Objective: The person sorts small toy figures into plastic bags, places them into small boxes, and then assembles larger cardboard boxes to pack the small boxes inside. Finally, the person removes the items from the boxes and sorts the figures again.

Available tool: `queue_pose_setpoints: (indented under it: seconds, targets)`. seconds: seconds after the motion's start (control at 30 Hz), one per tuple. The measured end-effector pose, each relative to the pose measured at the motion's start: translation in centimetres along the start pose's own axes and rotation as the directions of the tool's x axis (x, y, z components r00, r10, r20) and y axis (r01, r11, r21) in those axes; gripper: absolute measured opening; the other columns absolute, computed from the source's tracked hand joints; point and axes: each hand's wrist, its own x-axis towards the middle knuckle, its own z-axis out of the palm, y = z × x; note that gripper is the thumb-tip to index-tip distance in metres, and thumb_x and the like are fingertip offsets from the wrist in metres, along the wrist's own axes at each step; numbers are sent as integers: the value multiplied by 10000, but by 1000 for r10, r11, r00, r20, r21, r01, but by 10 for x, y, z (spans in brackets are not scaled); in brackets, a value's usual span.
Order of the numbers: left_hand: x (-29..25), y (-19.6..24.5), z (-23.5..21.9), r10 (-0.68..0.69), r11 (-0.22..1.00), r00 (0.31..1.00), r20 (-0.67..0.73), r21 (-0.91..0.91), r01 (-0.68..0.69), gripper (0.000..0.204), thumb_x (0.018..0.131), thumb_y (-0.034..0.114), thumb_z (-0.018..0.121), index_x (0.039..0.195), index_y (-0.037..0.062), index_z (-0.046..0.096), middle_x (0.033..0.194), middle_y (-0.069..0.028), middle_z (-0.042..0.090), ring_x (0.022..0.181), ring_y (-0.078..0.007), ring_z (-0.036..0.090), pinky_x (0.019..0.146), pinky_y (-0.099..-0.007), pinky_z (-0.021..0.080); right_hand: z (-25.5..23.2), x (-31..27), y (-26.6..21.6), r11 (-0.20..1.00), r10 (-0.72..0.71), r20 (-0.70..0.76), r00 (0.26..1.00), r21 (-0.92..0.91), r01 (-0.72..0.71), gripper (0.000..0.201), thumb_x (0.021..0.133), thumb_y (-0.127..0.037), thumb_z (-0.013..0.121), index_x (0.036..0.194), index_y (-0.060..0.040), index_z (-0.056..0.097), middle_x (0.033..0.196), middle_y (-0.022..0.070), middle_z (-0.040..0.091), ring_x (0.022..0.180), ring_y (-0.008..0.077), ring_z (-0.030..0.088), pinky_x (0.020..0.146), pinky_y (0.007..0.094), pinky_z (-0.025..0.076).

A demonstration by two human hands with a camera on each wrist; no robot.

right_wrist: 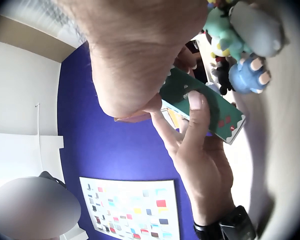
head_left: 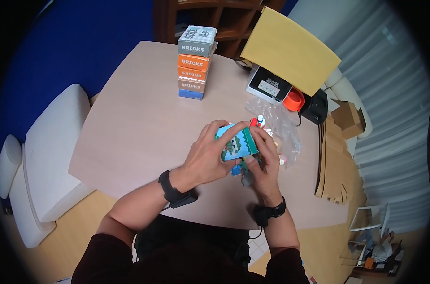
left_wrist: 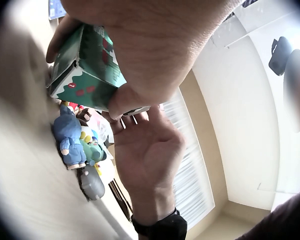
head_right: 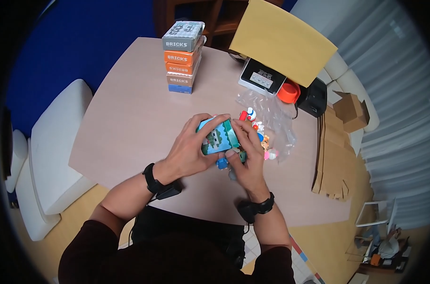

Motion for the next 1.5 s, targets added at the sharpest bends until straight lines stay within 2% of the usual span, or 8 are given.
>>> queue_pose_setpoints:
  seconds: [0.07, 0.17, 0.23, 0.37, 0.87, 1.07, 1.23, 1.5]
  targets:
    - [0, 0, -1, -14, 999, 1000, -6, -36, 14, 975, 732, 87, 928, 1590, 247, 495, 1387, -190, 529, 1257, -442, 580, 1034, -476, 543, 3, -1, 0, 1000, -18, -8, 1000, 17, 18, 518, 955, -124, 695, 1441, 42, 635, 1487, 184, 572, 1342, 301, 588, 1103, 397, 490]
    - [1, 1, -2, -28, 997, 999, -22, -77, 26, 971, 741, 88, 926, 1593, 244, 489, 1383, -189, 524, 1253, -440, 579, 1034, -468, 540, 8, -6, 1, 988, 72, -151, 986, 148, -49, 467, 1004, -170, 700, 1419, 40, 655, 1483, 187, 592, 1328, 302, 604, 1100, 400, 495]
    - [1, 1, 0, -28, 996, 999, -23, -83, 26, 967, 745, 90, 926, 1593, 244, 489, 1386, -192, 521, 1254, -439, 578, 1038, -466, 537, 6, -6, 3, 1000, -7, -136, 991, 9, 8, 419, 1039, -208, 691, 1375, 42, 688, 1447, 192, 627, 1311, 298, 619, 1095, 399, 501]
    - [-1, -2, 3, -53, 993, 998, 16, -106, 55, 940, 761, 100, 924, 1584, 243, 493, 1398, -198, 514, 1272, -445, 569, 1055, -474, 528, 10, -6, -1, 999, 43, -142, 989, -8, -45, 379, 1045, -184, 676, 1346, 43, 711, 1412, 195, 649, 1314, 298, 620, 1094, 398, 499]
    - [-1, 0, 4, -44, 997, 998, 42, -57, 47, 911, 781, 109, 905, 1576, 261, 487, 1415, -233, 494, 1315, -475, 537, 1083, -505, 512, 9, -3, -7, 978, -54, -118, 991, -208, 28, 373, 1014, -88, 674, 1368, 25, 703, 1402, 207, 655, 1245, 315, 673, 1055, 391, 528]
    - [0, -2, 2, -53, 994, 997, 53, -93, 58, 904, 786, 101, 901, 1575, 278, 497, 1424, -221, 488, 1322, -465, 539, 1079, -491, 523, 9, -2, -9, 984, -42, -97, 994, -175, 25, 359, 1042, -130, 652, 1358, 33, 702, 1364, 209, 677, 1221, 327, 678, 1050, 398, 526]
    - [1, 1, 0, -42, 999, 996, 74, -23, 44, 888, 781, 103, 908, 1556, 294, 520, 1441, -211, 485, 1335, -463, 533, 1068, -498, 536, 10, -3, -2, 999, 24, -144, 989, -18, -27, 403, 1082, -240, 630, 1340, 62, 704, 1332, 207, 700, 1226, 308, 669, 1058, 390, 508]
    - [-1, 1, 1, -22, 999, 997, 69, 25, 21, 880, 770, 92, 908, 1542, 293, 535, 1452, -204, 480, 1342, -468, 526, 1065, -521, 538, 8, -5, 0, 998, 55, -136, 989, 41, -50, 392, 1060, -221, 655, 1330, 58, 715, 1339, 203, 695, 1225, 300, 664, 1057, 380, 509]
